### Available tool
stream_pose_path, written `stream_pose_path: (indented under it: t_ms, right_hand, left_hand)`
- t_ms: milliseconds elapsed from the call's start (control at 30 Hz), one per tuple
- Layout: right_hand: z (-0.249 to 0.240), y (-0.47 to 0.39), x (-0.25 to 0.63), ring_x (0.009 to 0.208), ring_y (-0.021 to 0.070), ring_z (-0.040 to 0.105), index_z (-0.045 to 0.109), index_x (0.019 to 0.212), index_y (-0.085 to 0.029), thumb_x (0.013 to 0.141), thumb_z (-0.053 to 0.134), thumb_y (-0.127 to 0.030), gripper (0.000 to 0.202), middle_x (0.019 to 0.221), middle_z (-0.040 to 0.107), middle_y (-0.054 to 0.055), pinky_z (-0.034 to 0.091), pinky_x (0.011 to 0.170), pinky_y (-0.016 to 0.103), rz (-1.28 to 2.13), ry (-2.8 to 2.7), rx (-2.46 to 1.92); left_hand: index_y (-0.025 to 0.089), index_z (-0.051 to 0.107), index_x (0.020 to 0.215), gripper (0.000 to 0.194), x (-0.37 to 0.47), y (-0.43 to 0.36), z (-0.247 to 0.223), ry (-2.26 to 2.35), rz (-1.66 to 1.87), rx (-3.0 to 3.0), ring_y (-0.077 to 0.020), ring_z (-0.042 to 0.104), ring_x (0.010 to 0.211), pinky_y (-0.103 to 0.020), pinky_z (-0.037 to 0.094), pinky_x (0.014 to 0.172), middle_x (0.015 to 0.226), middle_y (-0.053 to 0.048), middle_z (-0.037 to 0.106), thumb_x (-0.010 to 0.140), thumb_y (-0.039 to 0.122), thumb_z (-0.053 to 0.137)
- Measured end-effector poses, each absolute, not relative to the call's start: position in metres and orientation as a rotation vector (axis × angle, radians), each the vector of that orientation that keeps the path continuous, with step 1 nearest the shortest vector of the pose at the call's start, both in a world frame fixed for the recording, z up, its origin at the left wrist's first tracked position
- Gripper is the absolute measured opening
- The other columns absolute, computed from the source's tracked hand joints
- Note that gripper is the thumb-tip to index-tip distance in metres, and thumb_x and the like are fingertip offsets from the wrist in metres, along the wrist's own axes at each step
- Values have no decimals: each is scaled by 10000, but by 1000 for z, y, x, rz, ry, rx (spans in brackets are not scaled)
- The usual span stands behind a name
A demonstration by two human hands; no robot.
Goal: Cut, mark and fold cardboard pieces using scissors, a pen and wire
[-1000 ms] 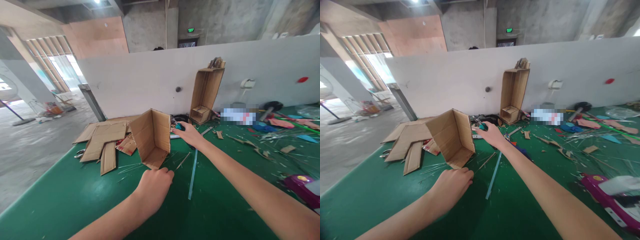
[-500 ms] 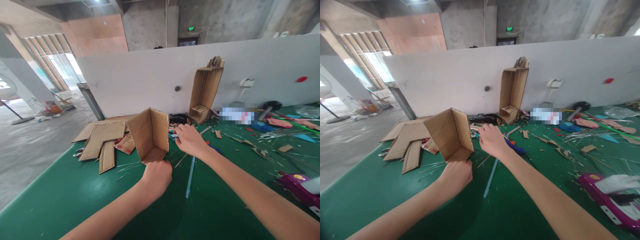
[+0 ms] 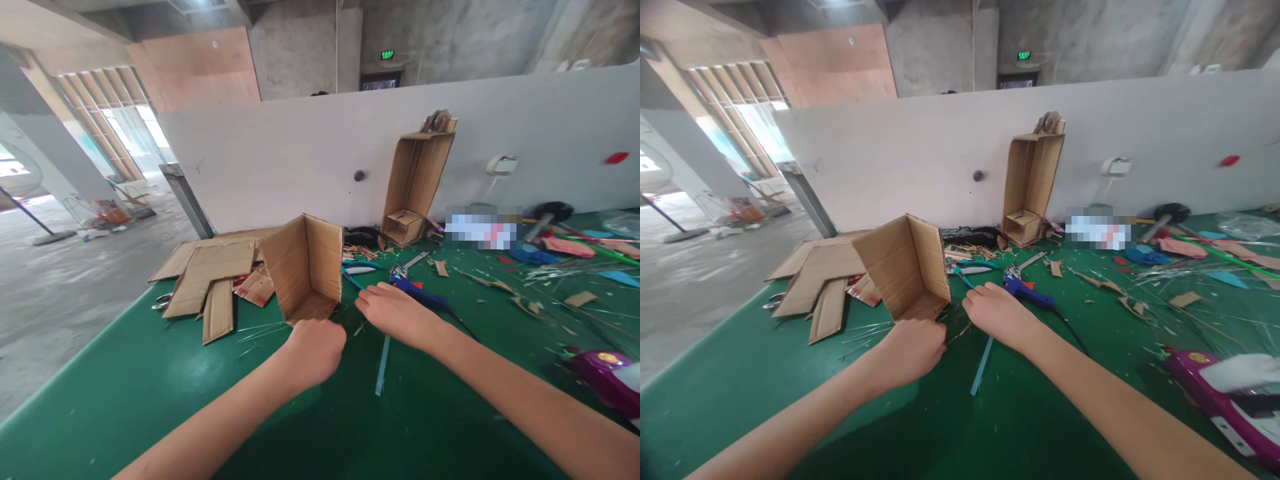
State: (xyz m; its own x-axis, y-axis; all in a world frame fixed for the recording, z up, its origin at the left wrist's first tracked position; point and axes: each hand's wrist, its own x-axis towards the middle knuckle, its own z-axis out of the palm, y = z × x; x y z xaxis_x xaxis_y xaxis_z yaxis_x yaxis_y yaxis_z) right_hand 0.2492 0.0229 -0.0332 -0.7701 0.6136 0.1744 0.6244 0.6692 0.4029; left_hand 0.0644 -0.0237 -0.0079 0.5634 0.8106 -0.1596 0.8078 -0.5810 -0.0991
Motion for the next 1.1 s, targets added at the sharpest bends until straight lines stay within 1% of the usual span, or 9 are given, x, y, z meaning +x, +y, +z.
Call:
stream_pose_path:
  t_ms: [167, 267, 400, 533, 700, 800, 933, 1033, 1100]
  right_hand:
    - [-22, 20, 261, 706, 185, 572, 560, 884, -136, 848, 492, -91, 89, 715, 629, 50, 322, 650, 302, -491, -2867, -1073]
    - [-19, 12, 267, 712, 182, 577, 573, 839, -151, 821, 529, -109, 63, 726, 631, 42, 321, 647, 301, -426, -2943, -1027]
    - [-24, 7, 270, 720, 185, 568, 592, 762, -167, 828, 554, -152, 78, 710, 617, 31, 316, 649, 307, -486, -2968, -1001]
    - [-26, 11, 264, 745, 183, 566, 605, 739, -170, 835, 548, -83, 142, 716, 625, 25, 302, 656, 308, -571, -2976, -965]
    - [-25, 14, 254, 737, 191, 569, 618, 720, -154, 829, 537, -49, 171, 699, 629, 39, 299, 686, 324, -711, -2973, -947]
    - [-25, 17, 250, 738, 198, 578, 626, 730, -144, 832, 519, -48, 176, 705, 638, 54, 299, 705, 335, -742, -2984, -941]
    - [-23, 21, 246, 734, 196, 616, 628, 781, -139, 840, 534, -112, 115, 732, 663, 56, 320, 684, 321, -550, -3007, -1069]
    - [-24, 17, 245, 723, 197, 643, 629, 823, -139, 881, 515, -211, 146, 771, 687, 61, 347, 656, 306, -335, -3019, -1110]
    - [-26, 10, 244, 737, 198, 652, 623, 832, -143, 893, 506, -226, 157, 787, 693, 64, 363, 659, 299, -243, -2991, -1110]
  left_hand:
    - [104, 653, 798, 209, 69, -25, -15, -1395, 324, -2773, -320, 690, 706, -388, 543, 563, 754, -162, 698, 813, 150, 449]
    - [101, 641, 806, 181, 72, -26, -20, -1369, 295, -2751, -308, 684, 685, -369, 531, 539, 742, -163, 687, 799, 120, 461]
    - [88, 620, 857, 160, 72, -30, -20, -1318, 240, -2705, -282, 671, 683, -347, 522, 527, 760, -155, 667, 797, 85, 472]
    - [105, 613, 844, 110, 71, -33, -13, -1287, 250, -2732, -273, 666, 696, -347, 524, 547, 791, -144, 663, 799, 110, 513]
    - [100, 624, 813, 173, 72, -31, -11, -1294, 307, -2740, -279, 669, 686, -338, 520, 528, 759, -145, 664, 720, 6, 511]
    - [103, 626, 790, 151, 73, -30, -15, -1263, 323, -2742, -280, 666, 647, -332, 510, 495, 723, -141, 659, 724, 24, 516]
    - [106, 616, 832, 136, 71, -38, -17, -1222, 303, -2810, -274, 662, 631, -350, 514, 499, 739, -118, 654, 799, 126, 486]
    - [121, 598, 846, 127, 66, -53, -18, -1146, 338, -2845, -237, 646, 621, -309, 494, 487, 759, -96, 636, 804, 118, 477]
    - [143, 581, 813, 114, 59, -64, -22, -1074, 341, -2859, -209, 626, 613, -280, 469, 479, 756, -79, 615, 808, 111, 472]
